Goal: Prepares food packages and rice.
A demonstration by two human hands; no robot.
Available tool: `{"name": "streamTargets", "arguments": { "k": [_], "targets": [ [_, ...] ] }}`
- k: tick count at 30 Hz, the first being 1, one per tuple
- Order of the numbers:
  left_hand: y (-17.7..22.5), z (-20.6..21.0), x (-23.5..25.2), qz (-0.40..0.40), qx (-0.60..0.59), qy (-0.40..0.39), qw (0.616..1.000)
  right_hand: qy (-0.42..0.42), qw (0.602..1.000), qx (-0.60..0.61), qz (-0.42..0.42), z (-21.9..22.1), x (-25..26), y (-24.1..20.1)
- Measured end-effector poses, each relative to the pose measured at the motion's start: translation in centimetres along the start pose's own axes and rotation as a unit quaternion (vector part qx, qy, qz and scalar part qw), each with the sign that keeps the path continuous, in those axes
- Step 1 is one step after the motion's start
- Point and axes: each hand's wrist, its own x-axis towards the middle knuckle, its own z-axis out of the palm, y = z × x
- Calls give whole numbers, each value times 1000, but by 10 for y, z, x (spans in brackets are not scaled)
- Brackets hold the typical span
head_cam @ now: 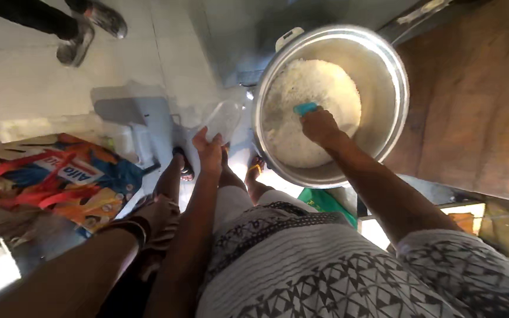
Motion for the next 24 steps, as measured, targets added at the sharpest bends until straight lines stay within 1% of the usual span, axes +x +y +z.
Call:
{"name": "streamTargets", "arguments": {
  "k": [3,7,10,12,13,16,20,22,24],
  "targets": [
    [0,-1,3,2,-17,1,1000,-4,1000,15,-20,10,-4,-11],
    [-8,-10,6,7,0,-1,1000,-22,999,19,-32,19,-11,-28],
    [-7,-14,3,-8,-9,9,1000,-7,996,63,-69,31,-15,-36],
    [-8,-18,4,-17,-11,11,1000,-19,992,81,-90,40,-17,-49],
    [-9,-20,4,-18,-10,13,1000,-21,992,76,-101,45,-19,-57],
    [-8,-24,5,-9,-5,9,1000,-38,993,56,-93,48,-20,-73],
    [-6,-32,5,13,41,-30,999,-43,987,64,-138,35,-21,-54],
    [-6,-37,2,20,73,-60,995,-13,989,77,-129,19,-25,-43],
    [-11,-40,-6,27,111,-94,989,34,991,82,-96,4,-26,-34]
  ]
}}
